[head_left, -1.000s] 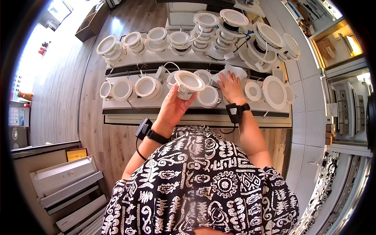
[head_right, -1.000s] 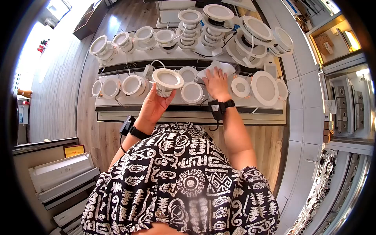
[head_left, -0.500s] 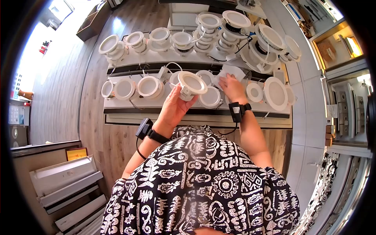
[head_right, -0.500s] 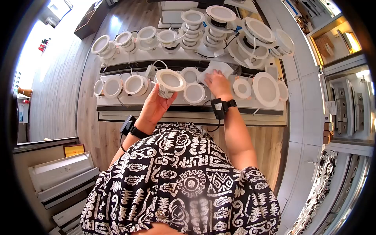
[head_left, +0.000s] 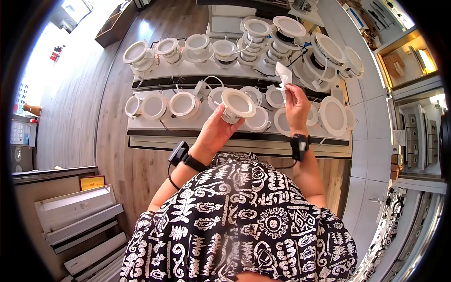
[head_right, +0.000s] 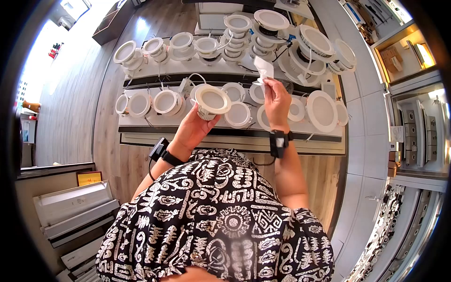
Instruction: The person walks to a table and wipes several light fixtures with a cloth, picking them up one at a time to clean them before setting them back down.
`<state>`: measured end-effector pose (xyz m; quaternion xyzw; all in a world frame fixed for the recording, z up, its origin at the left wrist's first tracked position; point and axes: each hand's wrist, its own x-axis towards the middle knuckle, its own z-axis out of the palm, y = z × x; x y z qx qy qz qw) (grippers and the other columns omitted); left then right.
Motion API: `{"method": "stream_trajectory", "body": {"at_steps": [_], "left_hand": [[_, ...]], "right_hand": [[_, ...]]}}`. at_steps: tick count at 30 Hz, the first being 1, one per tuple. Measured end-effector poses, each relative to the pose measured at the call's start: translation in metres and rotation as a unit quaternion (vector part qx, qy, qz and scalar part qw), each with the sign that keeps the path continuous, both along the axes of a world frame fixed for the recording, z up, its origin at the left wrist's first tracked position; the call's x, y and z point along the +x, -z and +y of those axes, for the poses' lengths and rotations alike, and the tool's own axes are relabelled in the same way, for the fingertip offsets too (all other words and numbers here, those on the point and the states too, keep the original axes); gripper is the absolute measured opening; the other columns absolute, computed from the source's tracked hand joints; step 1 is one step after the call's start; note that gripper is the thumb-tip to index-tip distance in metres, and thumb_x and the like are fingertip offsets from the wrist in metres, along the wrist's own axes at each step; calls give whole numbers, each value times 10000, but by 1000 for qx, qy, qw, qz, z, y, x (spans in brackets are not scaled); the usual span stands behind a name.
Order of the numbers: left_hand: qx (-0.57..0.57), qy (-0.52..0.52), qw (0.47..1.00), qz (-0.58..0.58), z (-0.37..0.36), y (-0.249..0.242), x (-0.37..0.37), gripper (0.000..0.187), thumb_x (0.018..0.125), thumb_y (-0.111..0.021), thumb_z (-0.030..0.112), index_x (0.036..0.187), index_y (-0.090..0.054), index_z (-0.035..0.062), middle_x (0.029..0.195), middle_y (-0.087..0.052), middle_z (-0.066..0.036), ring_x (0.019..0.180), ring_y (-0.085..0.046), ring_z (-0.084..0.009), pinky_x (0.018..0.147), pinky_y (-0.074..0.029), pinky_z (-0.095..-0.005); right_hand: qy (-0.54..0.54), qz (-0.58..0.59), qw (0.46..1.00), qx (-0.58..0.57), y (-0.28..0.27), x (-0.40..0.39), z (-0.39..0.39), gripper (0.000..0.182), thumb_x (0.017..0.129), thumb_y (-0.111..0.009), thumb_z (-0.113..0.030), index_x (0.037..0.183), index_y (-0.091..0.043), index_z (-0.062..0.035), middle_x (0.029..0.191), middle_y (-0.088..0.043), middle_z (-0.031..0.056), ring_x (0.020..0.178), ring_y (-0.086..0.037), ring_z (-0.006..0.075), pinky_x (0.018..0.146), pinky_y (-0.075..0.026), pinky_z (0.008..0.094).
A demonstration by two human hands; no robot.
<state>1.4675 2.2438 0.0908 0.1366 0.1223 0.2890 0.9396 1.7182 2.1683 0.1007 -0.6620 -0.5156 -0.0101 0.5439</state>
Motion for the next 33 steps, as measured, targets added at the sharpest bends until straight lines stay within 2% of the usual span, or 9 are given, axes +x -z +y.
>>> {"method": "stream_trajectory", "body": {"at_steps": [1,3,4,7,13,19,22,28,33], "left_hand": [[2,-1,1000,5,0,-1,1,386,1022,-518,278,1347,-475,75,1342,-525,-78,1221,-540,-209,1031,-499,-401],[7,0,1000,14,-1,-2,4,396,1021,-517,285,1352,-470,72,1338,-531,-80,1217,-543,-206,1037,-492,-389],[6,9,1000,4,-1,1,6,400,1021,-515,288,1356,-467,75,1338,-532,-80,1217,-543,-206,1036,-490,-385],[1,24,1000,-5,0,9,7,409,1020,-509,299,1364,-464,82,1339,-533,-78,1218,-541,-203,1035,-487,-373],[18,29,999,21,-2,3,9,456,1040,-448,306,1434,-394,83,1399,-495,-106,1272,-504,-234,1105,-417,-407],[61,39,997,12,1,10,4,513,1036,-450,308,1485,-334,89,1456,-449,-138,1331,-456,-259,1129,-379,-412],[75,40,996,20,2,8,0,514,1039,-440,313,1489,-331,91,1473,-436,-151,1340,-450,-262,1128,-375,-405],[80,52,994,51,-2,7,-2,489,1040,-436,309,1467,-368,79,1420,-499,-138,1294,-497,-236,1092,-417,-385],[76,53,993,72,-6,7,-5,469,1041,-444,297,1449,-392,72,1371,-541,-127,1244,-540,-218,1059,-449,-370]], "right_hand": [[-23,53,998,36,-20,-15,-3,172,869,-630,20,1030,-667,-28,1058,-696,143,937,-694,287,822,-538,337],[-110,-23,994,-12,-43,-39,-13,203,859,-664,5,1058,-662,-31,1107,-687,132,1019,-676,267,885,-526,353],[-174,-72,982,-8,-53,-51,-14,236,829,-720,-57,1060,-675,-61,1091,-688,116,1008,-662,311,856,-534,375],[-204,-211,956,-11,-58,-75,-12,270,777,-753,-82,1039,-692,-88,1035,-690,89,954,-660,296,816,-540,380],[-197,-198,960,-29,-37,-65,-13,307,714,-765,-94,1013,-697,-104,979,-674,55,926,-637,253,787,-526,387],[0,-273,958,-89,-34,-13,-15,316,672,-758,-36,972,-694,-112,940,-660,36,924,-620,252,817,-509,371],[42,-282,949,-134,7,32,-15,288,680,-739,-31,952,-692,-115,938,-660,29,931,-618,252,826,-500,370],[49,-346,925,-147,44,39,-6,263,686,-739,-47,936,-693,-114,946,-664,21,939,-624,236,832,-499,371],[22,-314,936,-156,39,30,-16,272,720,-731,-63,988,-704,-100,974,-674,45,972,-626,251,858,-497,380]]}}
